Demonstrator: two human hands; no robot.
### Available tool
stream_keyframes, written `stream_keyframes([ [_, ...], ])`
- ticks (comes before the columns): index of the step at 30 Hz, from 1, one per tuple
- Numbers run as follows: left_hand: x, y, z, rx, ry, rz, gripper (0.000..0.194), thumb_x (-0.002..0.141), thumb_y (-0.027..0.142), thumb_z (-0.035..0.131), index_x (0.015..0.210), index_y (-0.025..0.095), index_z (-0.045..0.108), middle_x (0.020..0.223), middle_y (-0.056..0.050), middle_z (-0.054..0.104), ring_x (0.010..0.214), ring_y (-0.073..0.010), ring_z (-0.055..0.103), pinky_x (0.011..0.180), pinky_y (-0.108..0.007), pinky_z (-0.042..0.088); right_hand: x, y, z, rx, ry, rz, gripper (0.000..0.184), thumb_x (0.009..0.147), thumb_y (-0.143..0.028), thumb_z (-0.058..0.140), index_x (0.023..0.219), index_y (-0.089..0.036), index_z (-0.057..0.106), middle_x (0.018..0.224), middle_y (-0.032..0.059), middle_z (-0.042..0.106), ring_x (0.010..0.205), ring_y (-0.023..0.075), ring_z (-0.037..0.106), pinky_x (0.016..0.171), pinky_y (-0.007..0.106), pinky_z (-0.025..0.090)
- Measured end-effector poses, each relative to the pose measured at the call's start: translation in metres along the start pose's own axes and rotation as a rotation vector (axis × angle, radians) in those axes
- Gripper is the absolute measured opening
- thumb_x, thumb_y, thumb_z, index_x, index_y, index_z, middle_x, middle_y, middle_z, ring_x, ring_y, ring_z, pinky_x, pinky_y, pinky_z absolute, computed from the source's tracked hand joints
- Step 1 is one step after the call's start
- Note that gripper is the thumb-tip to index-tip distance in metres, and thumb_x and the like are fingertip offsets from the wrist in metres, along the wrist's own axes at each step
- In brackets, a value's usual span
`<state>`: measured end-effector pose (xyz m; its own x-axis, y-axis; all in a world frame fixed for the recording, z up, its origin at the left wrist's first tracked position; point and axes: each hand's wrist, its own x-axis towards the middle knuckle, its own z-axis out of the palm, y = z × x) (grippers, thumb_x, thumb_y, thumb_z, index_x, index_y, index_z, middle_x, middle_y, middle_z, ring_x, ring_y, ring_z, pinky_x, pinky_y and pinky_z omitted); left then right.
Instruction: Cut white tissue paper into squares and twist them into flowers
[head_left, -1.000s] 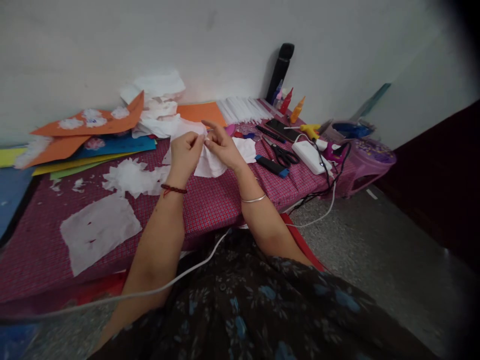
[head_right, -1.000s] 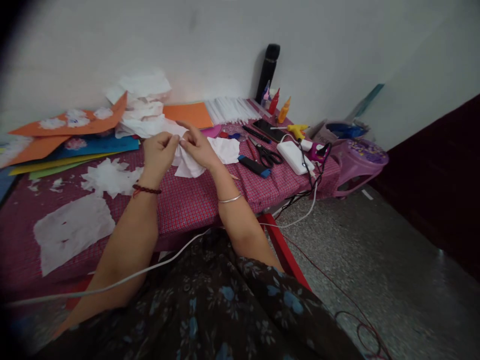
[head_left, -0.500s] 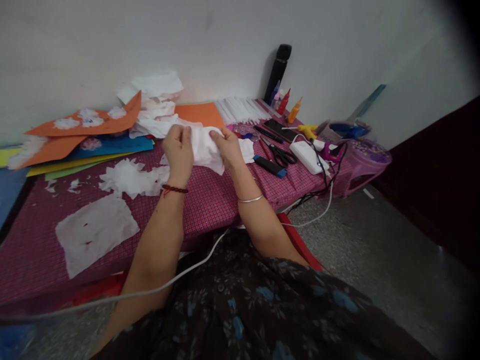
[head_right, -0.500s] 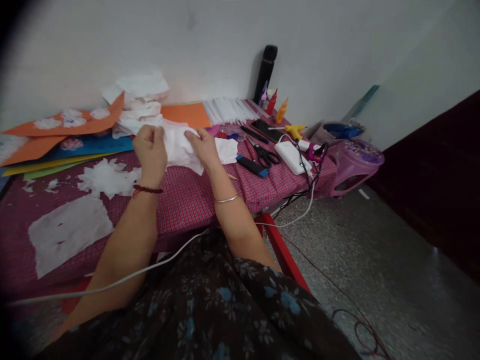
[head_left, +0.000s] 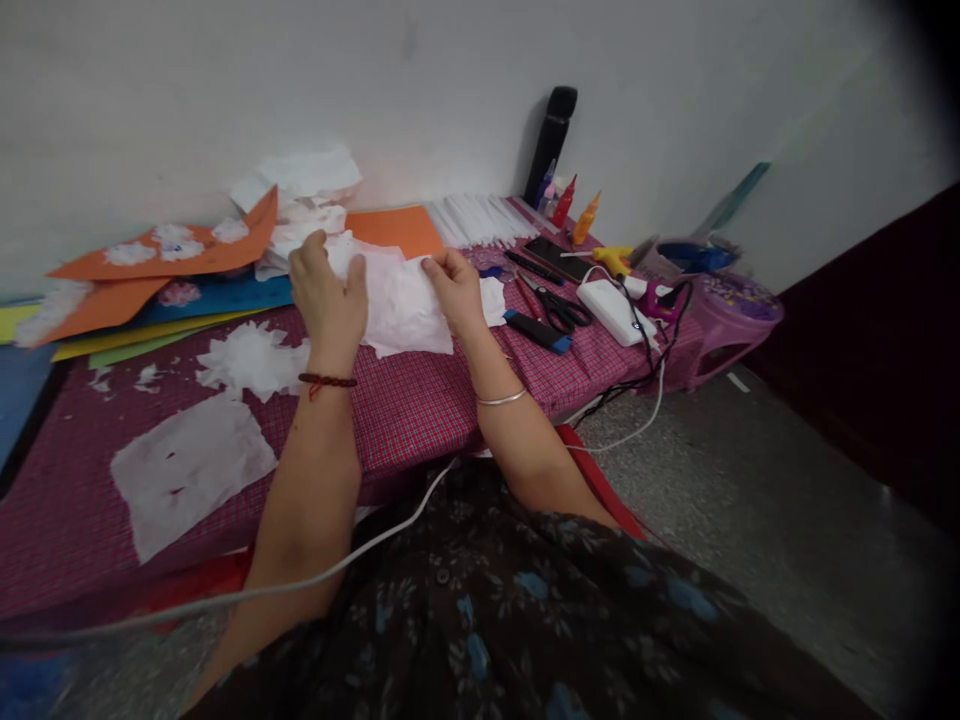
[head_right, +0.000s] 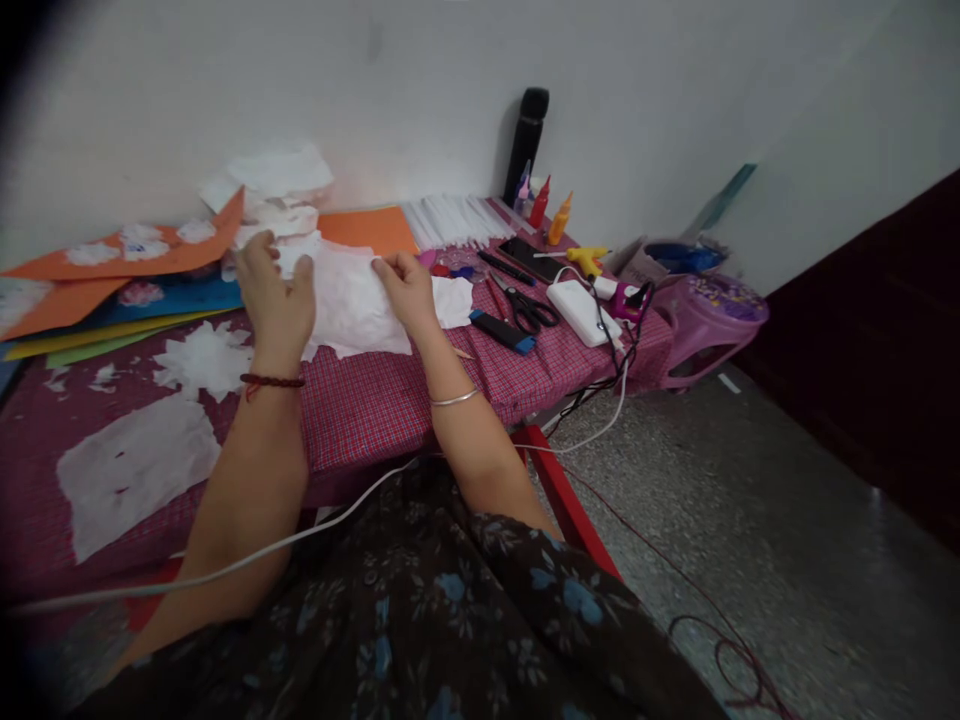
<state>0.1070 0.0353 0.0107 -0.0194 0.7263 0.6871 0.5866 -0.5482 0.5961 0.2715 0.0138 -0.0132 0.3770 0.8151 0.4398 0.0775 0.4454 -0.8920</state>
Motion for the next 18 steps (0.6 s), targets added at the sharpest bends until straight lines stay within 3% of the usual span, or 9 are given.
stream_keyframes([
  [2, -0.005, 0.01, 0.0, 0.004, -0.138, 0.12, 0.039, 0.087, 0.044, 0.064, 0.117, 0.021, 0.057, 0.126, -0.013, 0.061, 0.126, -0.0315, 0.052, 0.104, -0.047, 0.036, -0.003, -0.004, 0.0, -0.026, -0.134, -0.004, 0.024, 0.089, -0.033, 0.065, 0.074, -0.02, 0.052, 0.072, -0.0036, 0.049, 0.072, 0.0104, 0.046, 0.07, 0.025, 0.04],
  [3, -0.007, 0.014, 0.001, -0.022, -0.226, 0.149, 0.035, 0.087, 0.045, 0.063, 0.113, 0.021, 0.06, 0.12, -0.012, 0.064, 0.12, -0.0305, 0.055, 0.101, -0.045, 0.039, -0.004, -0.006, 0.0, -0.025, -0.192, 0.0, 0.024, 0.089, -0.033, 0.065, 0.074, -0.019, 0.052, 0.072, -0.0035, 0.049, 0.072, 0.0106, 0.047, 0.07, 0.025, 0.04],
  [6, -0.01, 0.02, 0.008, -0.105, -0.354, 0.107, 0.024, 0.089, 0.043, 0.058, 0.092, 0.021, 0.064, 0.08, -0.004, 0.065, 0.08, -0.0213, 0.063, 0.077, -0.035, 0.045, -0.009, -0.013, -0.001, 0.01, -0.29, 0.042, 0.029, 0.096, -0.044, 0.055, 0.08, -0.019, 0.056, 0.07, -0.0035, 0.047, 0.067, 0.0107, 0.044, 0.065, 0.024, 0.039],
  [9, -0.008, 0.017, 0.01, -0.155, -0.202, 0.025, 0.021, 0.089, 0.039, 0.057, 0.077, 0.021, 0.06, 0.061, 0.001, 0.053, 0.06, -0.0156, 0.05, 0.061, -0.031, 0.037, -0.013, -0.017, -0.004, 0.035, -0.396, 0.114, 0.037, 0.098, -0.053, 0.045, 0.092, -0.019, 0.059, 0.071, -0.0032, 0.047, 0.063, 0.0108, 0.042, 0.059, 0.023, 0.036],
  [11, -0.004, 0.012, 0.007, -0.206, -0.091, 0.003, 0.021, 0.09, 0.035, 0.056, 0.074, 0.02, 0.057, 0.063, 0.002, 0.051, 0.06, -0.0139, 0.047, 0.061, -0.031, 0.035, -0.013, -0.017, -0.007, 0.027, -0.505, 0.151, 0.034, 0.092, -0.051, 0.06, 0.089, -0.018, 0.059, 0.074, -0.0023, 0.051, 0.067, 0.0106, 0.044, 0.061, 0.023, 0.037],
  [14, 0.006, 0.005, -0.001, -0.244, 0.011, -0.043, 0.021, 0.093, 0.026, 0.055, 0.073, 0.019, 0.053, 0.069, 0.002, 0.049, 0.068, -0.0122, 0.047, 0.067, -0.033, 0.035, -0.011, -0.012, -0.011, -0.007, -0.602, 0.234, 0.027, 0.083, -0.036, 0.074, 0.077, -0.016, 0.056, 0.071, -0.0026, 0.051, 0.067, 0.01, 0.043, 0.06, 0.023, 0.035],
  [18, 0.015, -0.004, -0.008, -0.224, 0.172, -0.139, 0.019, 0.092, 0.012, 0.055, 0.075, 0.019, 0.049, 0.071, 0.003, 0.047, 0.069, -0.0114, 0.044, 0.073, -0.032, 0.038, -0.008, -0.005, -0.011, 0.031, -0.379, 0.25, 0.021, 0.088, -0.023, 0.063, 0.072, -0.018, 0.049, 0.066, -0.0048, 0.044, 0.062, 0.009, 0.038, 0.058, 0.022, 0.033],
])
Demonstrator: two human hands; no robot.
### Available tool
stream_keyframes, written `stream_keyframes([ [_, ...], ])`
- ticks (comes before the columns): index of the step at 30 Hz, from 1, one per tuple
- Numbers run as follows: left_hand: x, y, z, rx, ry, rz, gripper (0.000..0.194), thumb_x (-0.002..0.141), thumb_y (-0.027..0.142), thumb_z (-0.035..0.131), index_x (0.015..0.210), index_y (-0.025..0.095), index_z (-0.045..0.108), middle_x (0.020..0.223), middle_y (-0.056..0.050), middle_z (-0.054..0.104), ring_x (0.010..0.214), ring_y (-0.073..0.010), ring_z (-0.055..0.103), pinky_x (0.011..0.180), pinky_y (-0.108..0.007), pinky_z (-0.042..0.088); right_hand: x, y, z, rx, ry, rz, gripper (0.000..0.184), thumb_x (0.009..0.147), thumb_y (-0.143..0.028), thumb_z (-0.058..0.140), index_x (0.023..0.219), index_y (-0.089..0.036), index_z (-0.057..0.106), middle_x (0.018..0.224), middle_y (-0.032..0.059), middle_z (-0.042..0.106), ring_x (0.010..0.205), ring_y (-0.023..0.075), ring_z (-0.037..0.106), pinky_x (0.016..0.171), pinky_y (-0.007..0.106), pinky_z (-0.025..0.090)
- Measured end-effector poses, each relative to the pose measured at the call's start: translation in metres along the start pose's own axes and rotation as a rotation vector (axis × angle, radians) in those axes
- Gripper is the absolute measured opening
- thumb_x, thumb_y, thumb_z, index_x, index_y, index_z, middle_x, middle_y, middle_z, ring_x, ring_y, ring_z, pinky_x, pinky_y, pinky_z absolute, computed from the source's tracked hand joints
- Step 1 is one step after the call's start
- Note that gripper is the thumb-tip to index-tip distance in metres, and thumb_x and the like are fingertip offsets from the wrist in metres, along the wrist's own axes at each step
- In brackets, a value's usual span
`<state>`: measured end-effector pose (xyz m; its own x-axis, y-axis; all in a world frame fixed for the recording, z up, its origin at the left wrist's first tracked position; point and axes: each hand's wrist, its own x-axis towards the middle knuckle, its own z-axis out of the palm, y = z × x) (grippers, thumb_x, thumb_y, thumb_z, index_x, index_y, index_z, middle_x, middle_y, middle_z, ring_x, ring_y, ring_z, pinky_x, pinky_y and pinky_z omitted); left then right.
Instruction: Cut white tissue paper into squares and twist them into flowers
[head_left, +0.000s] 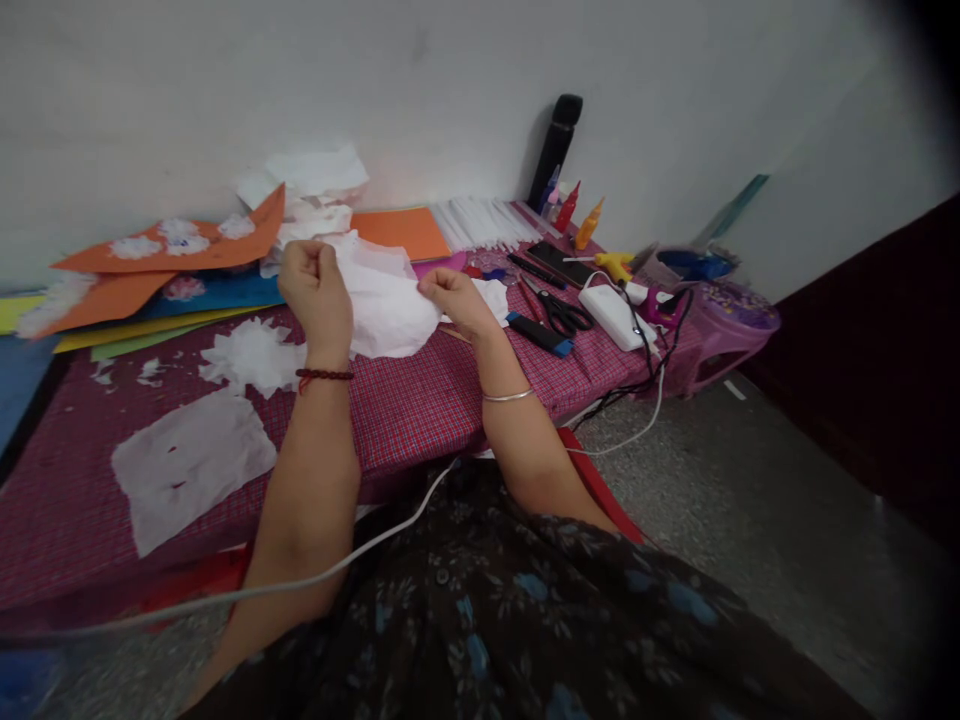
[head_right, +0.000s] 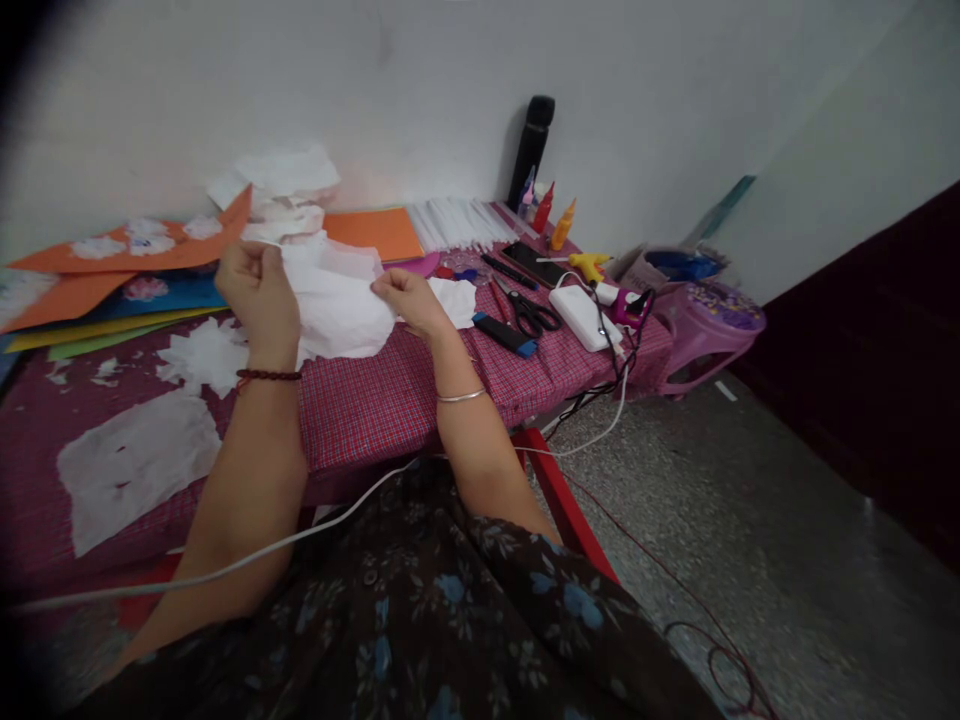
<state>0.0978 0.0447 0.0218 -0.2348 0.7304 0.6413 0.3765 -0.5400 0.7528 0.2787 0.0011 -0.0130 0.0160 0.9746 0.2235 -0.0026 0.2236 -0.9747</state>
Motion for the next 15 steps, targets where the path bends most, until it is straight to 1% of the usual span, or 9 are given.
stream_keyframes([
  [2, -0.002, 0.0, 0.002, 0.002, 0.052, -0.013, 0.02, 0.092, 0.011, 0.055, 0.075, 0.019, 0.049, 0.072, 0.002, 0.048, 0.07, -0.012, 0.045, 0.074, -0.032, 0.038, 0.002, 0.001, 0.003, 0.025, 0.095, -0.033, 0.021, 0.089, -0.021, 0.06, 0.073, -0.019, 0.048, 0.066, -0.0049, 0.044, 0.062, 0.009, 0.038, 0.059, 0.022, 0.033],
  [4, -0.01, 0.002, 0.008, -0.017, 0.057, 0.01, 0.021, 0.092, 0.01, 0.054, 0.075, 0.02, 0.048, 0.072, 0.002, 0.049, 0.07, -0.0133, 0.047, 0.073, -0.032, 0.039, 0.004, 0.0, 0.007, 0.016, 0.117, -0.045, 0.021, 0.089, -0.02, 0.06, 0.072, -0.019, 0.048, 0.066, -0.0049, 0.043, 0.062, 0.0091, 0.037, 0.06, 0.023, 0.032],
  [7, -0.022, 0.007, 0.018, -0.066, -0.045, 0.092, 0.019, 0.089, 0.009, 0.055, 0.075, 0.022, 0.05, 0.071, 0.002, 0.053, 0.07, -0.0156, 0.051, 0.07, -0.033, 0.039, 0.005, -0.001, 0.01, -0.004, 0.107, -0.07, 0.023, 0.089, -0.017, 0.06, 0.07, -0.019, 0.047, 0.065, -0.0055, 0.041, 0.061, 0.0089, 0.035, 0.059, 0.023, 0.031],
  [8, -0.024, 0.008, 0.019, -0.078, -0.073, 0.109, 0.019, 0.089, 0.009, 0.055, 0.075, 0.022, 0.051, 0.071, 0.002, 0.054, 0.07, -0.016, 0.052, 0.07, -0.033, 0.039, 0.005, -0.002, 0.009, -0.004, 0.129, -0.086, 0.024, 0.09, -0.016, 0.06, 0.07, -0.019, 0.047, 0.065, -0.0055, 0.041, 0.062, 0.0089, 0.035, 0.06, 0.023, 0.03],
  [9, -0.023, 0.008, 0.019, -0.086, -0.074, 0.107, 0.02, 0.088, 0.009, 0.056, 0.075, 0.023, 0.051, 0.071, 0.002, 0.054, 0.069, -0.016, 0.052, 0.07, -0.033, 0.039, 0.005, -0.003, 0.008, -0.001, 0.162, -0.098, 0.024, 0.09, -0.016, 0.059, 0.07, -0.019, 0.047, 0.066, -0.0055, 0.041, 0.062, 0.0088, 0.036, 0.061, 0.024, 0.031],
  [10, -0.02, 0.007, 0.017, -0.09, -0.044, 0.086, 0.021, 0.089, 0.009, 0.056, 0.074, 0.023, 0.05, 0.07, 0.002, 0.053, 0.069, -0.0157, 0.052, 0.07, -0.033, 0.039, 0.005, -0.003, 0.006, 0.001, 0.195, -0.1, 0.024, 0.091, -0.016, 0.058, 0.07, -0.019, 0.047, 0.066, -0.0053, 0.041, 0.063, 0.0089, 0.036, 0.061, 0.024, 0.031],
  [12, -0.011, 0.003, 0.012, -0.089, 0.058, 0.006, 0.025, 0.088, 0.006, 0.055, 0.071, 0.022, 0.048, 0.069, 0.002, 0.051, 0.068, -0.0144, 0.049, 0.071, -0.032, 0.04, 0.005, -0.004, 0.003, 0.011, 0.228, -0.089, 0.023, 0.092, -0.017, 0.058, 0.072, -0.019, 0.047, 0.067, -0.0049, 0.043, 0.063, 0.0092, 0.038, 0.062, 0.024, 0.032],
  [13, -0.006, 0.001, 0.01, -0.09, 0.097, -0.033, 0.026, 0.088, 0.005, 0.055, 0.071, 0.022, 0.047, 0.069, 0.002, 0.049, 0.068, -0.0135, 0.048, 0.072, -0.031, 0.04, 0.005, -0.004, 0.003, 0.016, 0.217, -0.079, 0.023, 0.092, -0.018, 0.059, 0.072, -0.019, 0.047, 0.067, -0.0048, 0.043, 0.064, 0.0092, 0.038, 0.062, 0.024, 0.033],
  [15, 0.0, -0.001, 0.007, -0.09, 0.119, -0.079, 0.025, 0.088, 0.003, 0.054, 0.071, 0.021, 0.047, 0.069, 0.003, 0.047, 0.067, -0.0118, 0.045, 0.072, -0.031, 0.039, 0.003, -0.005, 0.003, 0.022, 0.169, -0.058, 0.023, 0.093, -0.025, 0.06, 0.074, -0.019, 0.049, 0.068, -0.0046, 0.045, 0.064, 0.0091, 0.04, 0.063, 0.024, 0.035],
])
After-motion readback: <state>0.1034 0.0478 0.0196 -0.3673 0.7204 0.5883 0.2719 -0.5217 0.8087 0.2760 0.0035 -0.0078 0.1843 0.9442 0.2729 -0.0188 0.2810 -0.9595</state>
